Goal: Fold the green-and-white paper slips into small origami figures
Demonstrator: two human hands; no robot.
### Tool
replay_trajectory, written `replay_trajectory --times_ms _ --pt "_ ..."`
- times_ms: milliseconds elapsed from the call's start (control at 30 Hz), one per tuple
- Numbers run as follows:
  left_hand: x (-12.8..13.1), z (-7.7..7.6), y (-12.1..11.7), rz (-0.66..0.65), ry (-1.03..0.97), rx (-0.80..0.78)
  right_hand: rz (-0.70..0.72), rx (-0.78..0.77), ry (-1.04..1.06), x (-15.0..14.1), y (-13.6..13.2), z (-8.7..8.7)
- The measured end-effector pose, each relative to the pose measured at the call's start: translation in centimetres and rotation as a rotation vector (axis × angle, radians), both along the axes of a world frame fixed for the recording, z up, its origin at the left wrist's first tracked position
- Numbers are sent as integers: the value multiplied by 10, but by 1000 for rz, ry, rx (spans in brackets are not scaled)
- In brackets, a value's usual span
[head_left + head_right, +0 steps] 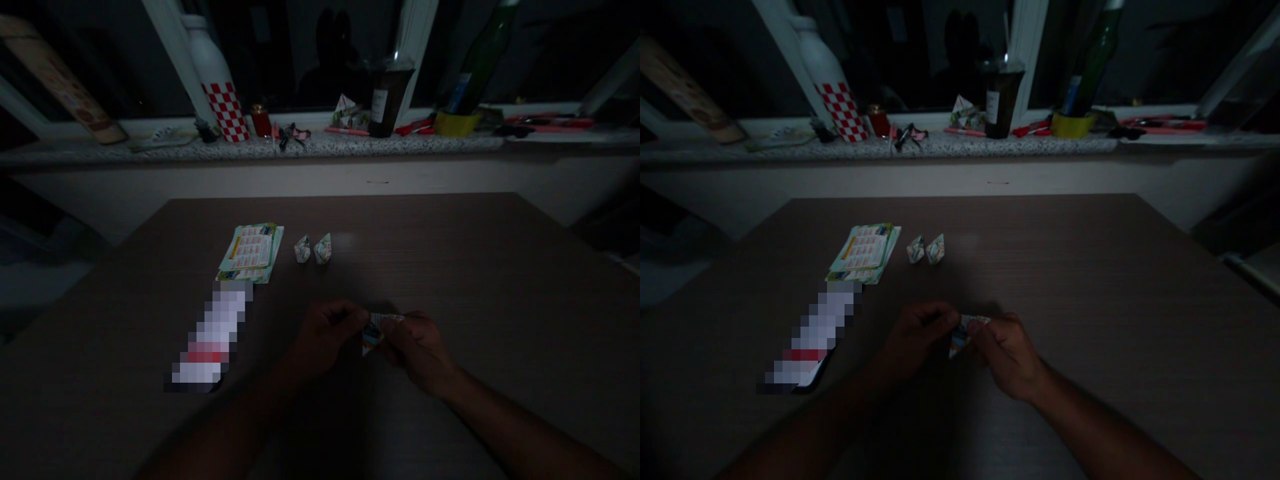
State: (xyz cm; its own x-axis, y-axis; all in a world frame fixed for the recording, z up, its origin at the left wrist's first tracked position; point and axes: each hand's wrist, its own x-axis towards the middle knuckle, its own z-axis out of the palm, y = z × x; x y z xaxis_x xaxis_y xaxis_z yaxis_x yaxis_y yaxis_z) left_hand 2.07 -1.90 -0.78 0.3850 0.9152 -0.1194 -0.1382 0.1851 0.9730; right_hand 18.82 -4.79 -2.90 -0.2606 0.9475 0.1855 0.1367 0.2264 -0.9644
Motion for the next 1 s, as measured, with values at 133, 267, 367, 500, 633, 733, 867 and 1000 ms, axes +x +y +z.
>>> replay_trajectory --times_ms 133,267,367,500,633,733,867,1000 --pt "-1 0 1 14 21 -7 12 -26 27 0 0 1" --pt "-2 -2 1 -8 34 -9 -89 -28 67 1 0 -1" --pt "-3 -4 2 -28 34 -13 -70 -31 79 2 0 -1" --pt "-5 -4 2 34 26 7 49 -64 111 3 3 -2" --pt "-3 -3 1 81 50 41 169 -1 -57 2 4 0" --pt "-2 -1 0 80 70 60 186 51 -140 -2 2 4" --pt "0 -1 -2 43 43 40 128 157 -192 -5 1 8" --pt "1 -1 -2 90 19 29 134 162 -193 -7 3 8"
